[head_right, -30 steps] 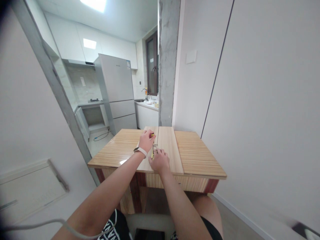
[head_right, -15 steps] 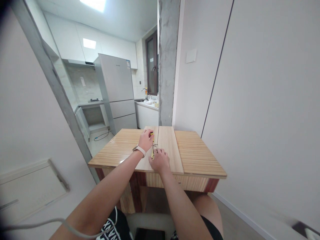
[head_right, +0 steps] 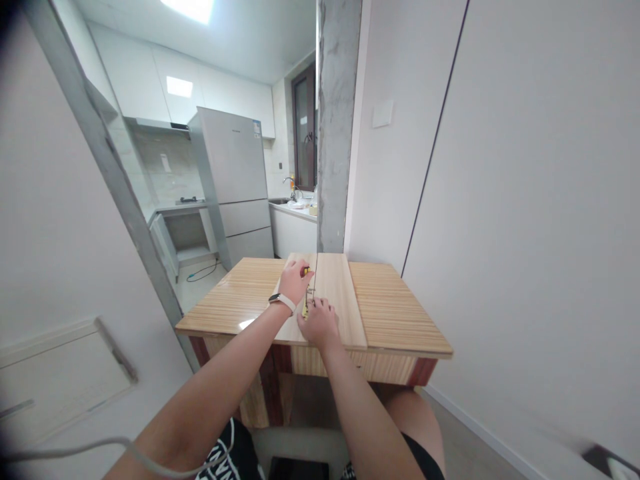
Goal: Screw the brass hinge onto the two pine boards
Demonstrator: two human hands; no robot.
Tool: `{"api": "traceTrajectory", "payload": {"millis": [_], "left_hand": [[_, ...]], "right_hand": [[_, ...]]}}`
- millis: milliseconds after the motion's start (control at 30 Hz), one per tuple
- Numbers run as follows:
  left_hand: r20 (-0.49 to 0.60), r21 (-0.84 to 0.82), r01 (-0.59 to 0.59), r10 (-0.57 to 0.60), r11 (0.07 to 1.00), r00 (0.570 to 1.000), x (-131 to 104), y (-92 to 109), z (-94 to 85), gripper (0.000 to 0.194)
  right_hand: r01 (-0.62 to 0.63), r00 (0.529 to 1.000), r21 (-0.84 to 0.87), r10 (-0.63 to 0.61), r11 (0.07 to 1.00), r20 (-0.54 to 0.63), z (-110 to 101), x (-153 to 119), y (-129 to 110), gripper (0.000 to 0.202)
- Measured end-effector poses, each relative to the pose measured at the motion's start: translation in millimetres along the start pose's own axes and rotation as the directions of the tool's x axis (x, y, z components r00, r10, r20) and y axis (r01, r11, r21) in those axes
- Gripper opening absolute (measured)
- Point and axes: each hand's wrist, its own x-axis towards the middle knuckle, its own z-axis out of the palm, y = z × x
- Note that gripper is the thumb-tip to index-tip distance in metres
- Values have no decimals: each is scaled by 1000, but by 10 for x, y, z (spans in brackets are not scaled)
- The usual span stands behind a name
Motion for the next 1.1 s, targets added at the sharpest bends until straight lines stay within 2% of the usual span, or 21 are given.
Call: {"api": "traceTrajectory", "payload": {"millis": [467,667,1100], "left_hand": [[37,-92,-8,12,996,999,44,-128,-8,21],[12,-55,0,1,998,1000,-5,-81,-8,17],[-20,-53,76,-77,996,997,-22,-28,35,24]], "right_hand": [[14,1000,4,-14,1000,-28,70,12,41,55],[5,1000,7,-5,1000,-23,55,10,29,53],[8,1000,7,-8,1000,-10,51,10,21,51]]}}
